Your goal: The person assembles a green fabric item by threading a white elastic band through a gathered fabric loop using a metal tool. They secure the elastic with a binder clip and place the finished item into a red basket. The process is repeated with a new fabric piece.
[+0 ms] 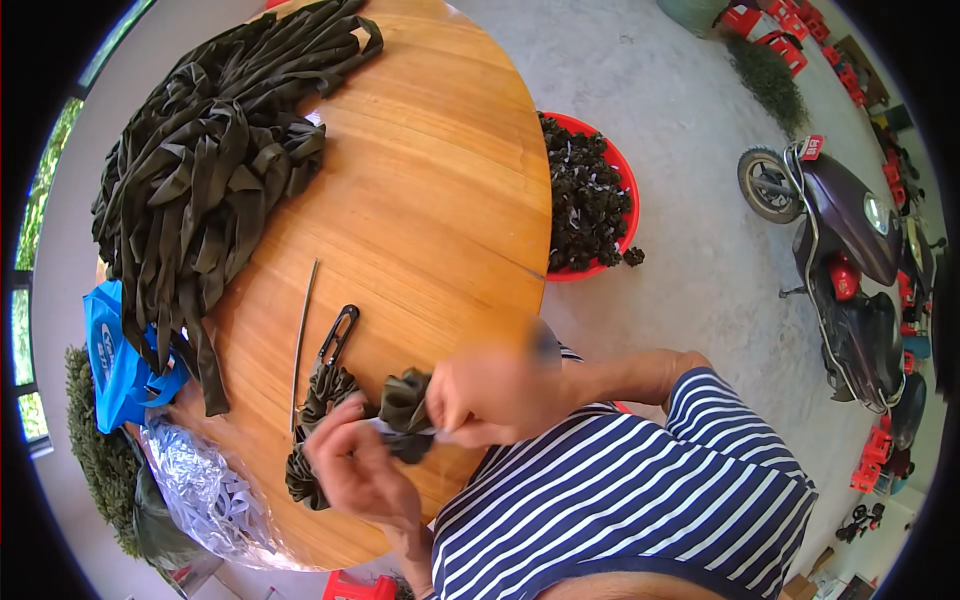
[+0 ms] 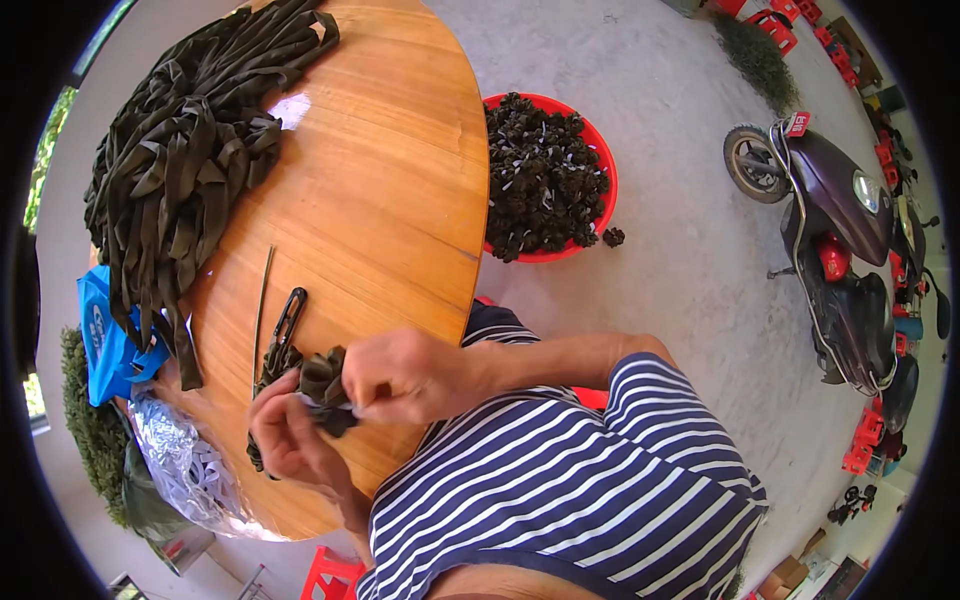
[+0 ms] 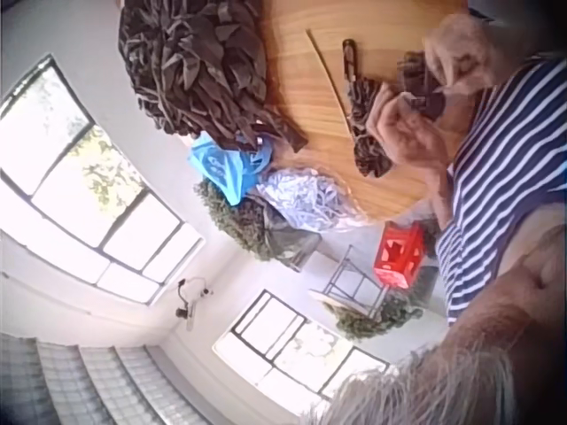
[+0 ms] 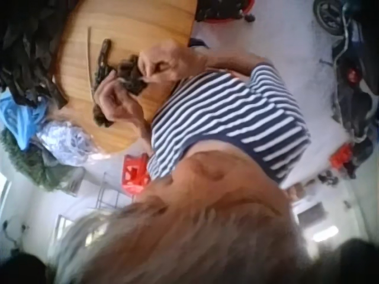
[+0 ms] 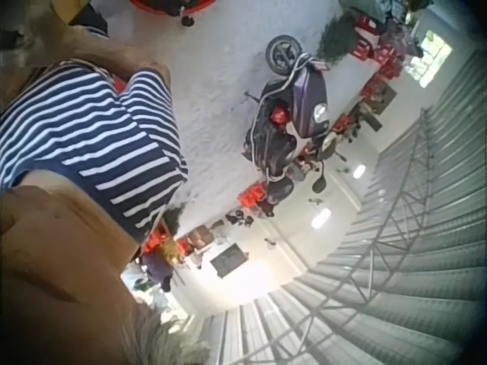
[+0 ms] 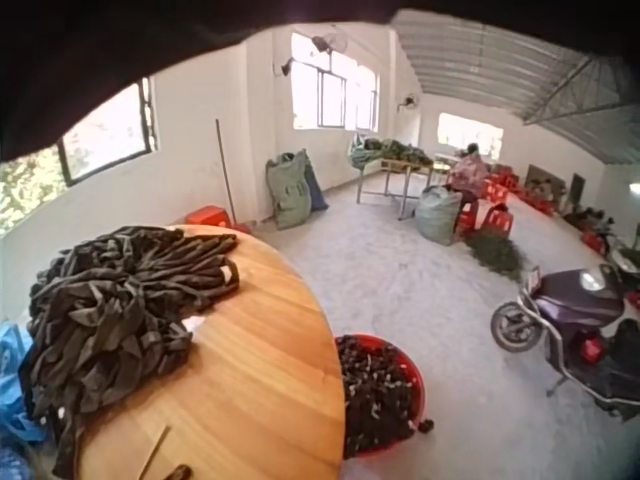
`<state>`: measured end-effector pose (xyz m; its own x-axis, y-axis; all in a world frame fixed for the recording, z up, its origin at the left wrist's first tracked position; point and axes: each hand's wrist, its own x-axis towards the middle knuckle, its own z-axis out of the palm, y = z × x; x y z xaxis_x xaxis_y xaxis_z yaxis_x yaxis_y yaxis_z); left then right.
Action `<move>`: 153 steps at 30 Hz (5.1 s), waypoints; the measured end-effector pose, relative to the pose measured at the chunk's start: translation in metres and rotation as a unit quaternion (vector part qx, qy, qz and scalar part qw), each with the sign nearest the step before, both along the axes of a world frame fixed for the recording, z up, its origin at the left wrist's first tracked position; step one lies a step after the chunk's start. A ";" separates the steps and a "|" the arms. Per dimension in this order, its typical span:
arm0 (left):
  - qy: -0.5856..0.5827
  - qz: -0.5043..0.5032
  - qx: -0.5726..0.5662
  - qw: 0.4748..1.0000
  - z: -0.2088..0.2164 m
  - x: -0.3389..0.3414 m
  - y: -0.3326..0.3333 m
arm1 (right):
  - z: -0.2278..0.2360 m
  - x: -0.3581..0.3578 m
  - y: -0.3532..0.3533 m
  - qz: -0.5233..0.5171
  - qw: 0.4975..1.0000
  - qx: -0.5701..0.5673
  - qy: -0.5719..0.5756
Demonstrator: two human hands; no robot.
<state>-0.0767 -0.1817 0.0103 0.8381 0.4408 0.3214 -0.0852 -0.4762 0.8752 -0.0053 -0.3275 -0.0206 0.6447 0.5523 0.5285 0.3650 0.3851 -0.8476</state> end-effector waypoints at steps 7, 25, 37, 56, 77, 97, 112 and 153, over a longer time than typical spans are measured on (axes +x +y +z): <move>0.105 -0.329 -0.092 0.934 0.010 0.014 -0.017 | 0.001 0.046 -0.130 -0.268 0.947 -0.024 0.173; 0.114 -0.044 -0.193 0.974 0.017 -0.086 0.053 | -0.046 0.179 -0.113 -0.461 0.865 -0.190 0.055; 0.013 0.166 0.091 0.982 -0.016 -0.095 0.104 | 0.016 -0.004 0.117 0.037 0.863 -0.189 -0.468; 0.043 0.100 0.170 0.979 -0.015 -0.083 0.114 | 0.002 -0.014 0.134 0.014 0.833 -0.248 -0.494; 0.063 -0.029 0.243 0.968 -0.048 -0.063 0.134 | -0.002 -0.006 0.140 0.069 0.820 -0.246 -0.512; 0.037 -0.067 0.013 0.997 -0.023 -0.064 0.119 | 0.035 0.007 0.142 0.224 0.896 -0.363 0.125; 0.084 -0.145 -0.151 0.974 -0.021 -0.069 0.124 | 0.034 0.004 0.142 0.228 0.910 -0.295 0.183; 0.119 -0.285 -0.496 0.811 -0.041 -0.098 0.143 | 0.023 0.009 0.108 0.173 0.851 -0.379 -0.321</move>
